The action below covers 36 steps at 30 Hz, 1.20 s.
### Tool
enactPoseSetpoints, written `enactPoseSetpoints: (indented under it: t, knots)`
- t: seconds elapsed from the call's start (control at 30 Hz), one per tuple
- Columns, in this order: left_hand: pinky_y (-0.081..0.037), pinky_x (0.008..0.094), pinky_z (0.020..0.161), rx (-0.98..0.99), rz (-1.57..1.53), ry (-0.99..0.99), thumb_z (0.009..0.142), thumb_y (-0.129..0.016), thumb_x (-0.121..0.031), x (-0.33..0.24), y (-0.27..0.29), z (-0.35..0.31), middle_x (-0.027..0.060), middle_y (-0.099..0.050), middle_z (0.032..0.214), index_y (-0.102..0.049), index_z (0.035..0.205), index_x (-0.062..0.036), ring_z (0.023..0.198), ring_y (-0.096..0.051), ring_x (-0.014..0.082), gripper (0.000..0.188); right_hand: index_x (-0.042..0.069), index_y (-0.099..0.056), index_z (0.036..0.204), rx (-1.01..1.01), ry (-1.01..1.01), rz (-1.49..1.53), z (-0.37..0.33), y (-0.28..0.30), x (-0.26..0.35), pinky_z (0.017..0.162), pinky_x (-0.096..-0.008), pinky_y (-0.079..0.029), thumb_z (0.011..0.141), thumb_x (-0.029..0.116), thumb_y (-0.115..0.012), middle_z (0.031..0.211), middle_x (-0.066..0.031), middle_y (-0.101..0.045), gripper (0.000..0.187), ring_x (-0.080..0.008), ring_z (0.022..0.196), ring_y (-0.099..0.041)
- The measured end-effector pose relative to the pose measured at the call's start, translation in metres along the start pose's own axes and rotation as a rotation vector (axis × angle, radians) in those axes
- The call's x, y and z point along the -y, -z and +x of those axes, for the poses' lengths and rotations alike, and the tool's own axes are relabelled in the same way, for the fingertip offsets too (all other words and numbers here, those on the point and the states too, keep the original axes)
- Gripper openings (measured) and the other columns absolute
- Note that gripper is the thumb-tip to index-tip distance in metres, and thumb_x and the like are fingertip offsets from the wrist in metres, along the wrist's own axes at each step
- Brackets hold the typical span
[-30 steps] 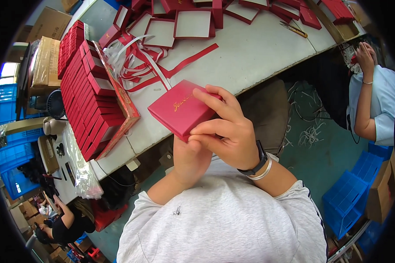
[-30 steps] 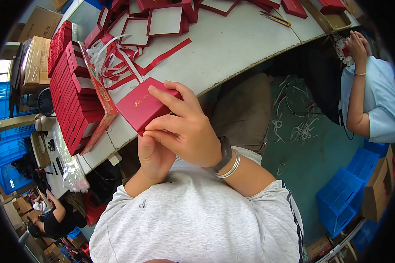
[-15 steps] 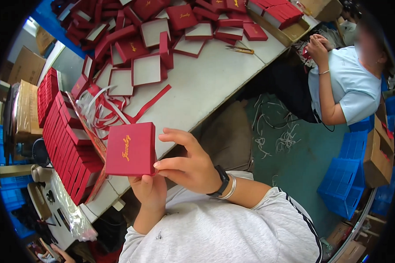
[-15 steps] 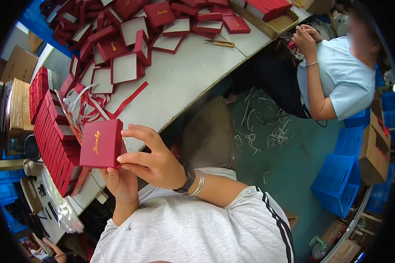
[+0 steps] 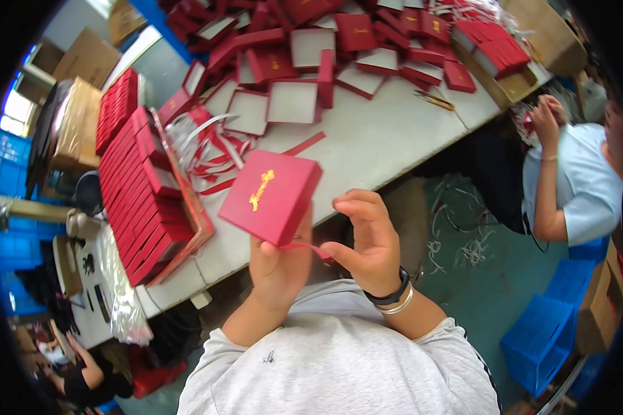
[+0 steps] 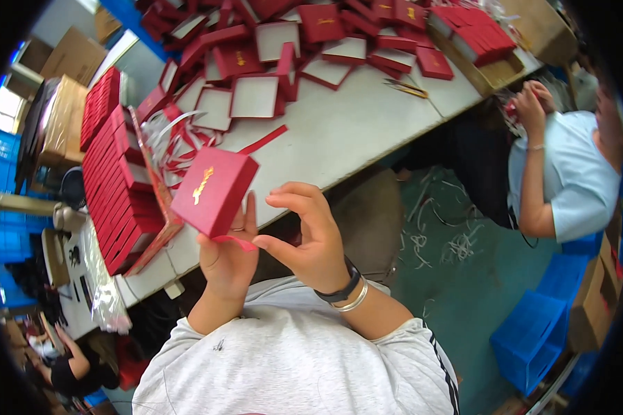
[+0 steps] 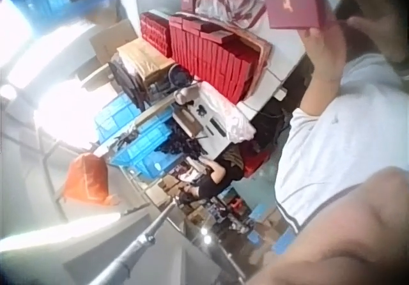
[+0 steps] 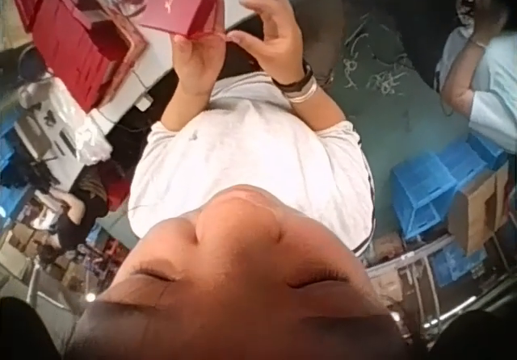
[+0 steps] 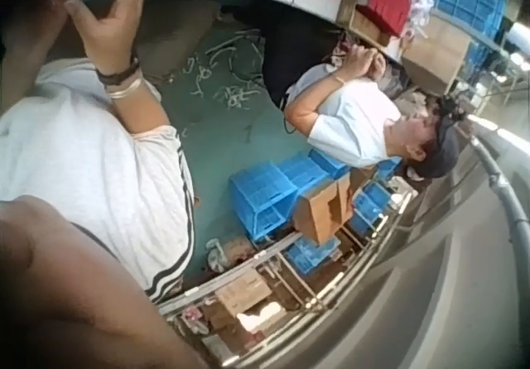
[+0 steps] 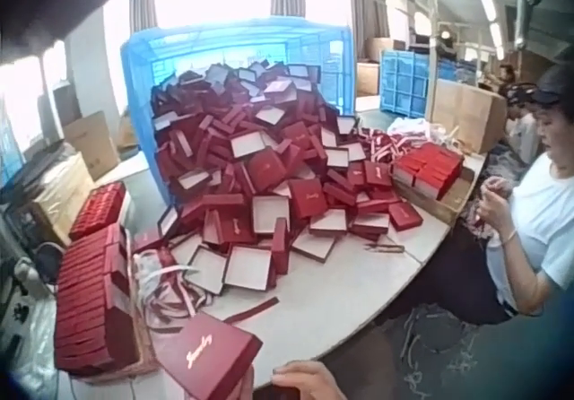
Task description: Folding and applying ribbons to jewelry boxes on a production line.
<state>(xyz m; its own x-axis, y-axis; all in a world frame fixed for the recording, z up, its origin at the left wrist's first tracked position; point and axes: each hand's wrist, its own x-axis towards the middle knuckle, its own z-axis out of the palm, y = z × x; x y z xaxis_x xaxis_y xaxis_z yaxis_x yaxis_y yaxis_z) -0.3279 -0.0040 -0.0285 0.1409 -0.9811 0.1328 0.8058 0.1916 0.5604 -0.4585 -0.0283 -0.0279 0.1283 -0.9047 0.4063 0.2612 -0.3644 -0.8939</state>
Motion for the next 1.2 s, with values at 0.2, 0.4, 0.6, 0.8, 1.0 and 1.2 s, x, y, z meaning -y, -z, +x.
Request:
enactPoseSetpoints:
  t: [0.2, 0.4, 0.6, 0.8, 1.0, 1.2]
  knots:
    - [-0.030, 0.0360, 0.107, 0.099, -0.092, 0.136, 0.079, -0.069, -0.038, -0.003, 0.010, 0.001, 0.0003, -0.050, 0.128, -0.049, 0.124, -0.0130, 0.123, -0.042, 0.0222, 0.056, 0.004, -0.057, 0.104, 0.084, -0.071, 0.112, -0.006, -0.018, 0.000, 0.084, -0.0284, -0.041, 0.068, 0.001, -0.075, 0.102, -0.0072, -0.050, 0.041, -0.0176, 0.094, -0.050]
    - [-0.031, 0.0349, 0.106, 0.020, 0.010, 0.148, 0.076, -0.068, -0.044, -0.001, 0.004, -0.005, 0.0059, -0.055, 0.121, -0.050, 0.123, -0.0071, 0.109, -0.053, 0.0190, 0.062, 0.006, -0.059, 0.092, 0.063, 0.012, 0.047, -0.002, -0.024, 0.006, 0.079, -0.0274, -0.042, 0.071, -0.001, -0.073, 0.095, -0.0055, -0.052, 0.026, -0.0164, 0.088, -0.051]
    - [-0.044, 0.0305, 0.090, 0.029, 0.117, 0.181, 0.073, -0.072, -0.045, 0.001, -0.004, -0.007, 0.0060, -0.055, 0.117, -0.048, 0.123, -0.0059, 0.106, -0.054, 0.0186, 0.067, 0.005, -0.057, 0.090, -0.028, -0.015, 0.123, -0.004, -0.017, -0.004, 0.079, -0.0272, -0.041, 0.070, 0.001, -0.076, 0.095, -0.0046, -0.051, 0.028, -0.0146, 0.088, -0.050]
    - [-0.041, 0.0314, 0.095, 0.074, 0.091, 0.148, 0.075, -0.071, -0.043, 0.006, 0.001, -0.008, 0.0050, -0.055, 0.118, -0.048, 0.123, -0.0065, 0.111, -0.051, 0.0184, 0.065, 0.003, -0.049, 0.101, -0.206, -0.166, 0.323, 0.004, -0.022, -0.004, 0.087, -0.0301, -0.040, 0.063, 0.004, -0.082, 0.100, -0.0030, -0.051, 0.050, -0.0134, 0.093, -0.049]
    - [-0.039, 0.0346, 0.097, 0.011, -0.102, 0.252, 0.076, -0.073, -0.035, 0.008, 0.001, -0.014, 0.0036, -0.056, 0.116, -0.051, 0.120, -0.0085, 0.111, -0.051, 0.0188, 0.056, 0.002, -0.046, 0.114, -0.004, -0.369, 0.531, 0.002, -0.028, 0.011, 0.090, -0.0266, -0.040, 0.074, 0.007, -0.074, 0.106, -0.0034, -0.051, 0.049, -0.0114, 0.102, -0.049]
    - [-0.036, 0.0349, 0.099, 0.056, -0.094, 0.251, 0.077, -0.071, -0.036, 0.013, 0.010, -0.016, 0.0028, -0.053, 0.121, -0.050, 0.123, -0.0100, 0.115, -0.047, 0.0189, 0.057, 0.001, -0.050, 0.115, 0.079, -0.448, 0.559, 0.004, -0.021, 0.008, 0.087, -0.0254, -0.042, 0.076, 0.008, -0.073, 0.108, -0.0038, -0.056, 0.046, -0.0104, 0.101, -0.052]
